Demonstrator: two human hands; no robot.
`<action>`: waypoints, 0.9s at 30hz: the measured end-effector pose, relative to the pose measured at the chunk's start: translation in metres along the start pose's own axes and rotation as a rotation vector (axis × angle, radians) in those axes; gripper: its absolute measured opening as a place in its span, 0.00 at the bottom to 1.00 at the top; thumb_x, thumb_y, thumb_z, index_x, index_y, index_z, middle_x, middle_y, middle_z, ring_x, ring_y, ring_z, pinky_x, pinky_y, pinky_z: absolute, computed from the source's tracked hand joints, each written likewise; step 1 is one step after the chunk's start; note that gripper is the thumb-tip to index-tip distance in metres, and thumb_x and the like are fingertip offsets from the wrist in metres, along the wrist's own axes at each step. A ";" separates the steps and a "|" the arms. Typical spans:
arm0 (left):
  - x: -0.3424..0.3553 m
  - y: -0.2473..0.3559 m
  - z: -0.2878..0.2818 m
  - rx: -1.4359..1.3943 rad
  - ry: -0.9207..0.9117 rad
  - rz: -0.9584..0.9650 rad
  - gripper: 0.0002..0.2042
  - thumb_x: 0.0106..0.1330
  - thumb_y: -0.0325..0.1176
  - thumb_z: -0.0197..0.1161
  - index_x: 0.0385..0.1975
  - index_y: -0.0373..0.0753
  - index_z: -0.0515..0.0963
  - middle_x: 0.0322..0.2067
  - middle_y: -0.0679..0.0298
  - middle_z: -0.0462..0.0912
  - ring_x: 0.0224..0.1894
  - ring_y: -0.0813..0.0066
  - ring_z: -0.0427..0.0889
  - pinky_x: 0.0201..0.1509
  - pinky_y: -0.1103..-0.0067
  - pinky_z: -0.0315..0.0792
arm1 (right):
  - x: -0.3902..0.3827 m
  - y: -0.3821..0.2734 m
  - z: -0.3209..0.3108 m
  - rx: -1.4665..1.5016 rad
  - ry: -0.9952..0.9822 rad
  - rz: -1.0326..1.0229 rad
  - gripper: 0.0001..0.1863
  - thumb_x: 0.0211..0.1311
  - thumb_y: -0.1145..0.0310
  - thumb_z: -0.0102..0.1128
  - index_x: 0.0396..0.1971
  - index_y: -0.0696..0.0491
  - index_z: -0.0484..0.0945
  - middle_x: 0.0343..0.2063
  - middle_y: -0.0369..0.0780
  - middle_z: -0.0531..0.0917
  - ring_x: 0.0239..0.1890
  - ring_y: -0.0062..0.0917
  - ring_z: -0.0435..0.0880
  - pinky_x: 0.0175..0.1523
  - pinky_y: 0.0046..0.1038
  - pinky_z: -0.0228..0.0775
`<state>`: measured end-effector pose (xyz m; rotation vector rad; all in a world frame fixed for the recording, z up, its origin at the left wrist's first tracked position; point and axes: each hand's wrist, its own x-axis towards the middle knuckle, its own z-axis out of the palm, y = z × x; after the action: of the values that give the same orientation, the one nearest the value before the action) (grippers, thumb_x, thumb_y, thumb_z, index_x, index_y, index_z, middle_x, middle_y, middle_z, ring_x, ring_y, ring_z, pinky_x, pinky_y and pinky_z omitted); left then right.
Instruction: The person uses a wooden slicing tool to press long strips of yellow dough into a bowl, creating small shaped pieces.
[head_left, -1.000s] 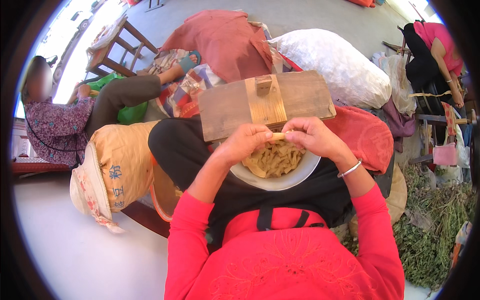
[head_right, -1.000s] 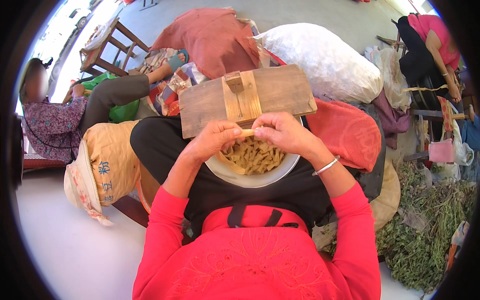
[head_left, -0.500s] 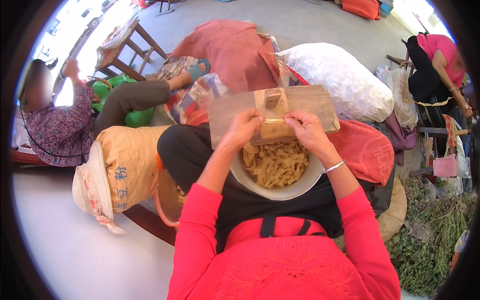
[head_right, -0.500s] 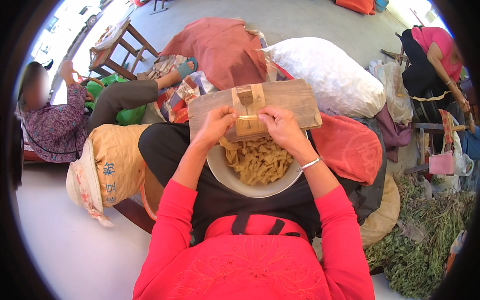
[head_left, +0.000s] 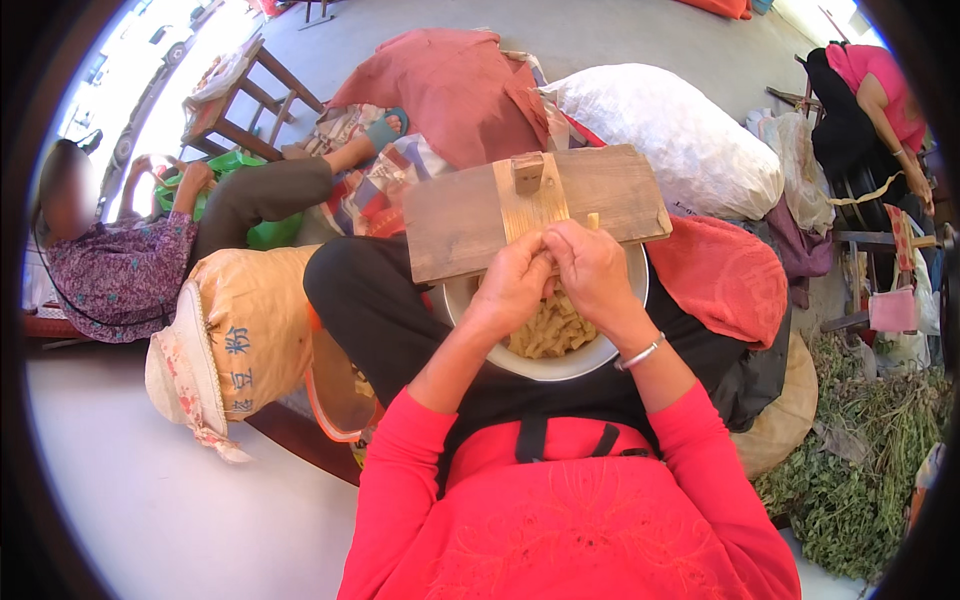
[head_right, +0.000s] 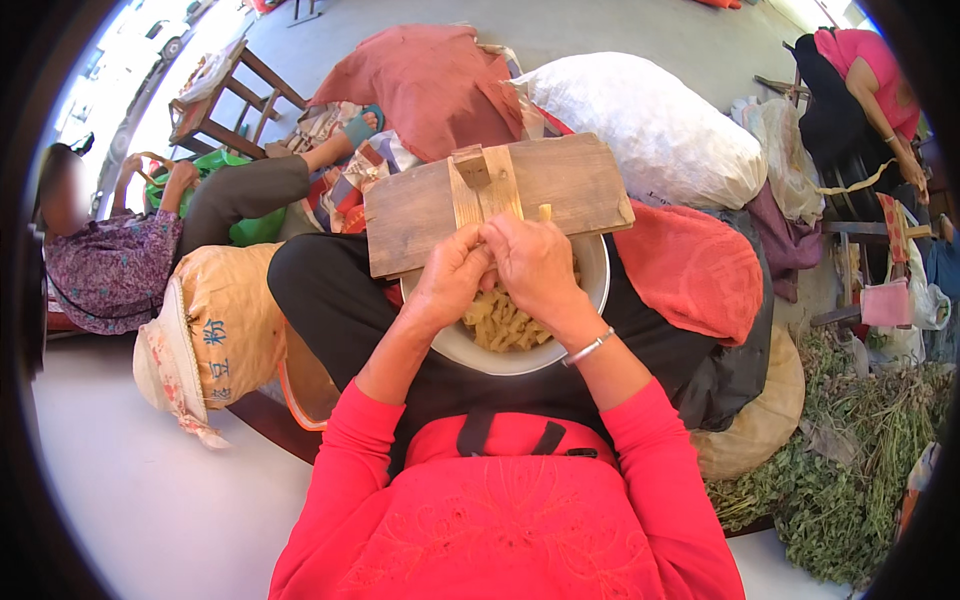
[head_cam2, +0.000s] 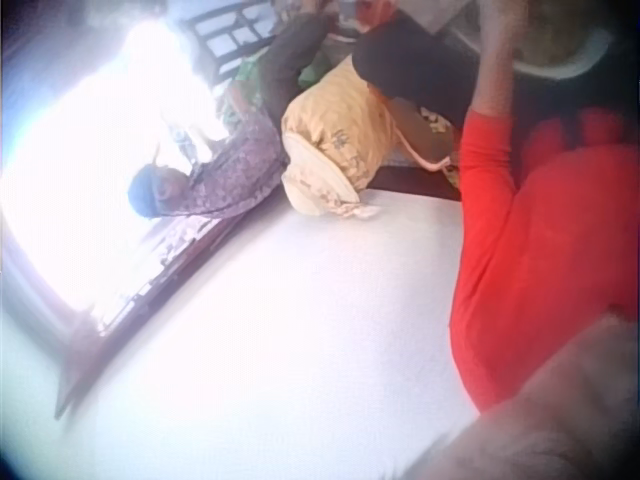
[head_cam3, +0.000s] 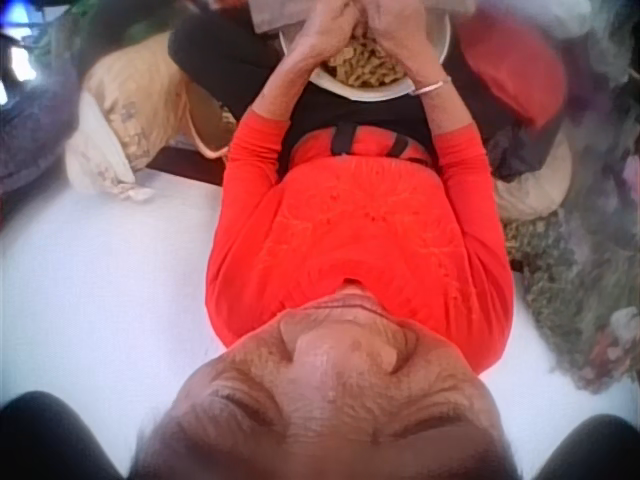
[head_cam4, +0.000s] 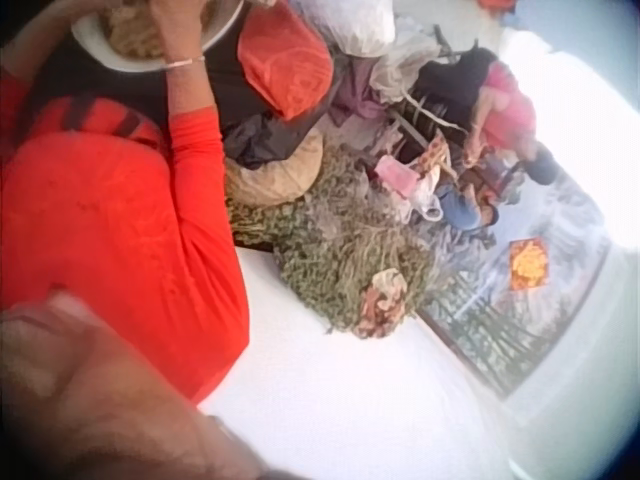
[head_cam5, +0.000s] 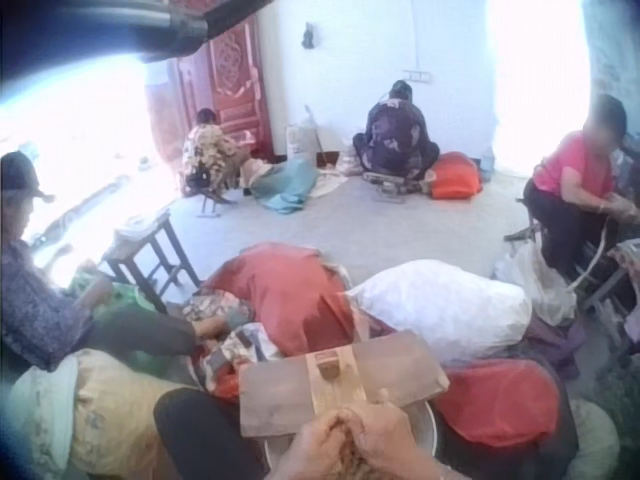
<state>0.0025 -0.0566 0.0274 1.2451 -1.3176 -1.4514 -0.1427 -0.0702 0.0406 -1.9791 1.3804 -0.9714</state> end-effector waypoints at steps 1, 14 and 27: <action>-0.001 0.007 0.006 -0.020 -0.006 0.009 0.06 0.70 0.28 0.51 0.35 0.34 0.73 0.19 0.68 0.73 0.21 0.82 0.70 0.26 0.81 0.67 | 0.000 0.000 -0.002 0.050 -0.089 0.141 0.10 0.63 0.62 0.55 0.34 0.53 0.78 0.27 0.46 0.82 0.33 0.44 0.81 0.37 0.42 0.71; -0.016 -0.029 -0.004 -0.227 -0.094 0.012 0.21 0.74 0.46 0.47 0.31 0.33 0.77 0.16 0.72 0.68 0.18 0.84 0.63 0.22 0.85 0.58 | -0.042 -0.001 -0.006 1.556 -0.476 0.491 0.13 0.68 0.68 0.53 0.46 0.57 0.80 0.14 0.31 0.74 0.14 0.12 0.66 0.25 0.18 0.63; -0.038 -0.036 0.024 -0.156 -0.044 -0.063 0.07 0.67 0.30 0.56 0.41 0.37 0.73 0.20 0.71 0.68 0.19 0.83 0.64 0.20 0.84 0.58 | -0.042 0.016 -0.004 -0.144 0.137 -0.176 0.05 0.56 0.68 0.60 0.26 0.52 0.77 0.17 0.39 0.75 0.22 0.35 0.77 0.27 0.33 0.66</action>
<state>-0.0119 -0.0101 -0.0029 1.1673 -1.1782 -1.6025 -0.1634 -0.0363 0.0204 -2.2072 1.4012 -1.1337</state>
